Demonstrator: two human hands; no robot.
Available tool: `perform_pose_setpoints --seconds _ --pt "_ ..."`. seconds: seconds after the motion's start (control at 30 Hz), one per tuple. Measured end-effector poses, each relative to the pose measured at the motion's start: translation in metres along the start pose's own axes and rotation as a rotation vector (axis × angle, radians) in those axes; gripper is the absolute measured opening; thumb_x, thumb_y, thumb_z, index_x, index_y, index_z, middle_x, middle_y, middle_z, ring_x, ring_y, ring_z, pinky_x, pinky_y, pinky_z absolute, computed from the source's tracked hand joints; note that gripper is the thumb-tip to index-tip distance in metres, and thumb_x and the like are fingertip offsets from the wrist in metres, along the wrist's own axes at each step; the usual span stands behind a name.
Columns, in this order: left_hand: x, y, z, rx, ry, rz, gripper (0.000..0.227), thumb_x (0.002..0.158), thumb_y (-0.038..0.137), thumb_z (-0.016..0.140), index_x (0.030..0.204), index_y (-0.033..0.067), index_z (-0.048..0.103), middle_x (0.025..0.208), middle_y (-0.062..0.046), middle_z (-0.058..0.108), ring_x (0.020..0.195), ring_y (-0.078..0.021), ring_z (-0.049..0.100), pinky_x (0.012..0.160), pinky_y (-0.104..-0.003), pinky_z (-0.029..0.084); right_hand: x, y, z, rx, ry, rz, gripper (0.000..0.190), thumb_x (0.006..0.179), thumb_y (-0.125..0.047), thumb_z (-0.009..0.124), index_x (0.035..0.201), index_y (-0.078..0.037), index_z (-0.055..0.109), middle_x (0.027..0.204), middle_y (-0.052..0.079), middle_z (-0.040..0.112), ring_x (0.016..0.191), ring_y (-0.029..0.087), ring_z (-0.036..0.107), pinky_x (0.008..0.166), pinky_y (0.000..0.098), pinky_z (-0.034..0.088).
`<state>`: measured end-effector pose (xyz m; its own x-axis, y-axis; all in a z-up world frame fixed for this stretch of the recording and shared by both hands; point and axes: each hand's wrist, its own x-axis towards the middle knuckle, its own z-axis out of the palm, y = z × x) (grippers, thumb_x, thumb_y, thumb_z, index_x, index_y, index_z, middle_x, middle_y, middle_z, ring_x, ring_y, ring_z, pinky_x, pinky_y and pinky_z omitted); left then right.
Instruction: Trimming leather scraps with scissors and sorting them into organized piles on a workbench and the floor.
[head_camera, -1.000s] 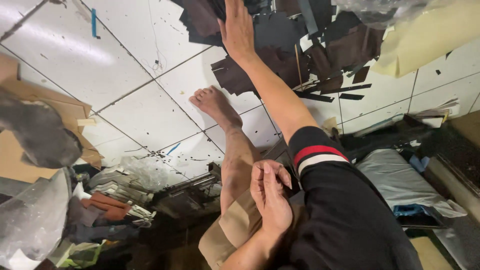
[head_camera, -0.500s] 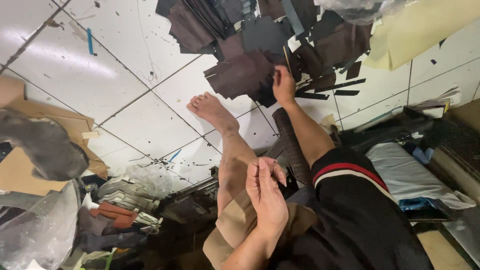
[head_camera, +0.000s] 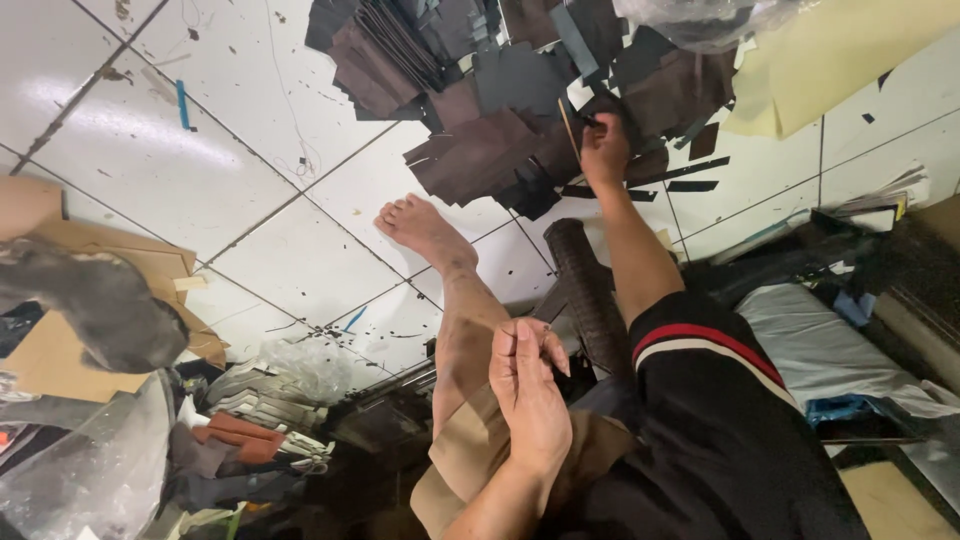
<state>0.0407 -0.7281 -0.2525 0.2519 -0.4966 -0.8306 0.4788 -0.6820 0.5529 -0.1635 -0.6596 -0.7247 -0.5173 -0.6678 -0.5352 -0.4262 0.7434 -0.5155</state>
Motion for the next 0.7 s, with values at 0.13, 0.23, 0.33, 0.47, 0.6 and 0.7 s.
perform_pose_setpoints --seconds 0.13,0.23,0.33,0.47,0.6,0.7 --pt "0.0 -0.006 0.001 -0.011 0.026 -0.033 0.025 0.107 0.022 0.049 0.088 0.0067 0.054 0.078 -0.006 0.051 0.062 -0.0144 0.048 0.055 -0.028 0.04 0.002 -0.043 -0.04 -0.091 -0.048 0.202 0.034 0.102 -0.019 0.061 0.133 -0.015 0.05 0.131 0.018 0.054 0.109 0.029 0.069 0.088 0.0451 0.062" --pt "0.0 -0.007 0.001 -0.011 0.006 -0.015 0.024 0.108 0.02 0.048 0.09 0.0064 0.055 0.081 -0.005 0.052 0.061 -0.0152 0.048 0.056 -0.028 0.04 0.029 0.003 -0.048 -0.209 0.107 0.074 0.058 0.089 -0.011 0.082 0.138 -0.005 0.051 0.133 0.023 0.048 0.117 0.042 0.064 0.104 0.0467 0.053" --pt "0.001 -0.006 0.006 -0.005 -0.009 0.001 0.025 0.108 0.02 0.047 0.087 0.007 0.053 0.078 -0.005 0.05 0.06 -0.0146 0.047 0.055 -0.028 0.039 0.036 -0.025 -0.078 -0.235 0.112 0.165 0.064 0.089 -0.009 0.084 0.14 -0.009 0.046 0.139 0.02 0.05 0.131 0.042 0.054 0.111 0.0515 0.047" --pt "0.002 -0.01 0.007 -0.021 0.002 -0.02 0.025 0.108 0.021 0.048 0.09 0.006 0.057 0.078 -0.004 0.048 0.059 -0.0156 0.047 0.054 -0.028 0.039 0.059 -0.007 -0.072 -0.38 0.136 0.029 0.056 0.087 -0.011 0.085 0.133 -0.009 0.053 0.131 0.018 0.052 0.115 0.039 0.061 0.094 0.0498 0.054" --pt "0.003 -0.01 0.01 -0.002 -0.007 -0.029 0.026 0.108 0.021 0.047 0.089 0.0057 0.056 0.078 -0.004 0.048 0.059 -0.0155 0.047 0.055 -0.028 0.039 0.064 -0.054 -0.041 -0.15 0.116 -0.265 0.038 0.092 -0.006 0.078 0.126 -0.008 0.061 0.121 0.014 0.061 0.107 0.029 0.063 0.091 0.0392 0.059" --pt "0.003 -0.013 0.009 -0.014 0.005 -0.027 0.025 0.108 0.02 0.047 0.09 0.0049 0.056 0.079 -0.005 0.049 0.059 -0.0157 0.046 0.055 -0.027 0.039 0.08 -0.091 -0.011 -0.023 0.123 -0.498 0.029 0.098 -0.01 0.076 0.122 -0.006 0.062 0.112 0.012 0.062 0.097 0.027 0.062 0.087 0.0379 0.054"
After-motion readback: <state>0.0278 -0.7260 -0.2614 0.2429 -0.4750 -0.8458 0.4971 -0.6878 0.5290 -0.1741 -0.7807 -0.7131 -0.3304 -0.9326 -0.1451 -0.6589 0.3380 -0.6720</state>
